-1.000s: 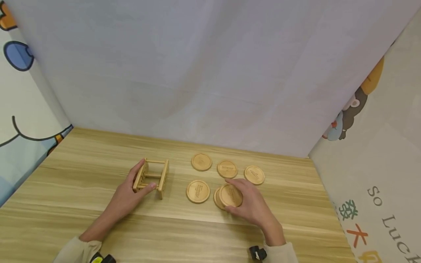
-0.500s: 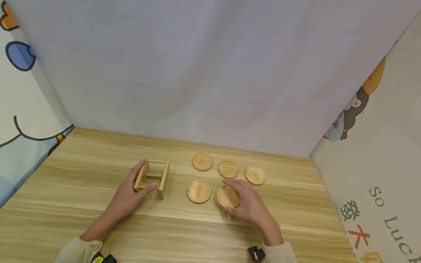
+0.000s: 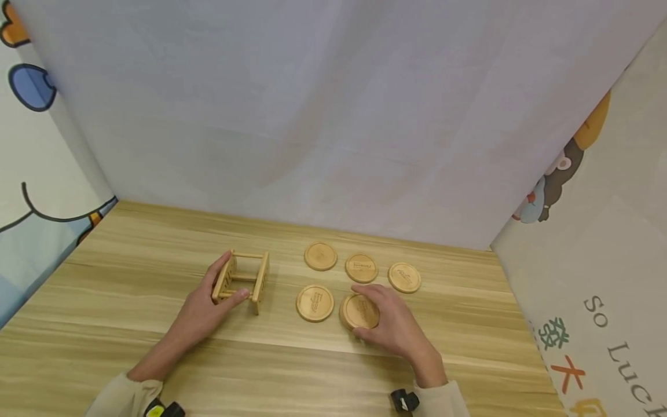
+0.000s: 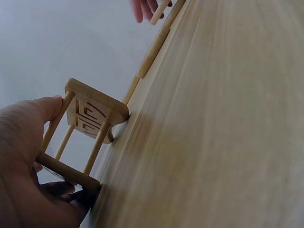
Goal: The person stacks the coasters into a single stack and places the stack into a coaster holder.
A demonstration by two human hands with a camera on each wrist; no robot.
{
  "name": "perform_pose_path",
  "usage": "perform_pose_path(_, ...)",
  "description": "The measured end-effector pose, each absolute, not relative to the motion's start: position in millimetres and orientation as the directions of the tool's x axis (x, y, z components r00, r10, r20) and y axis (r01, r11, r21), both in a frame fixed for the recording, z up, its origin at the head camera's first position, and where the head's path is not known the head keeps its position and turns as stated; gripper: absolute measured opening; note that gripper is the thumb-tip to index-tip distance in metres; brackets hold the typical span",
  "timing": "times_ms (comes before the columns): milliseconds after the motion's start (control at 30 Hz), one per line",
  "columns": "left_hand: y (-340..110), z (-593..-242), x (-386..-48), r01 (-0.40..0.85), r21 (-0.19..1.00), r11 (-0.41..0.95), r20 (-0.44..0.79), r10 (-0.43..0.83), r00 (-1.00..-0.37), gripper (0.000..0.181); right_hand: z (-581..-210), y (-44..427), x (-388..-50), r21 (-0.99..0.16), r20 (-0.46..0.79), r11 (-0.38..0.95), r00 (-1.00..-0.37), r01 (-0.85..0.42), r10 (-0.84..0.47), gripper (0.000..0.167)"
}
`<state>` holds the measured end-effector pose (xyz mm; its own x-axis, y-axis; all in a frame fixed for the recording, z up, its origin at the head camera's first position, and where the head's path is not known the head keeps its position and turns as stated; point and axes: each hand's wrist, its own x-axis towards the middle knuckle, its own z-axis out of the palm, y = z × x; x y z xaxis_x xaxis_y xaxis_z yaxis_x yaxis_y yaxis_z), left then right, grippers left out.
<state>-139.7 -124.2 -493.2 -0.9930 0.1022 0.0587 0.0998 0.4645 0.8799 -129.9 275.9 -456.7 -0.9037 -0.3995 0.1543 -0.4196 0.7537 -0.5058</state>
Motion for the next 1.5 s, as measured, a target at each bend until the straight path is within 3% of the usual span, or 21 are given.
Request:
perform_pose_path(1200,-125.2,-491.5,-138.1,0.094,0.883,0.460,0.051,0.104,-0.993,0.091,-461.6,273.8,-132.0,-0.474,0.128,0.774,-0.903,-0.420,-0.411,0.081)
perform_pose_path(1500,-125.5,-490.6,-138.6,0.096,0.886,0.454,0.053,0.107,-0.993,0.091,-459.7,273.0,-131.1,-0.481,0.130,0.770,-0.902,-0.419,-0.411,0.091)
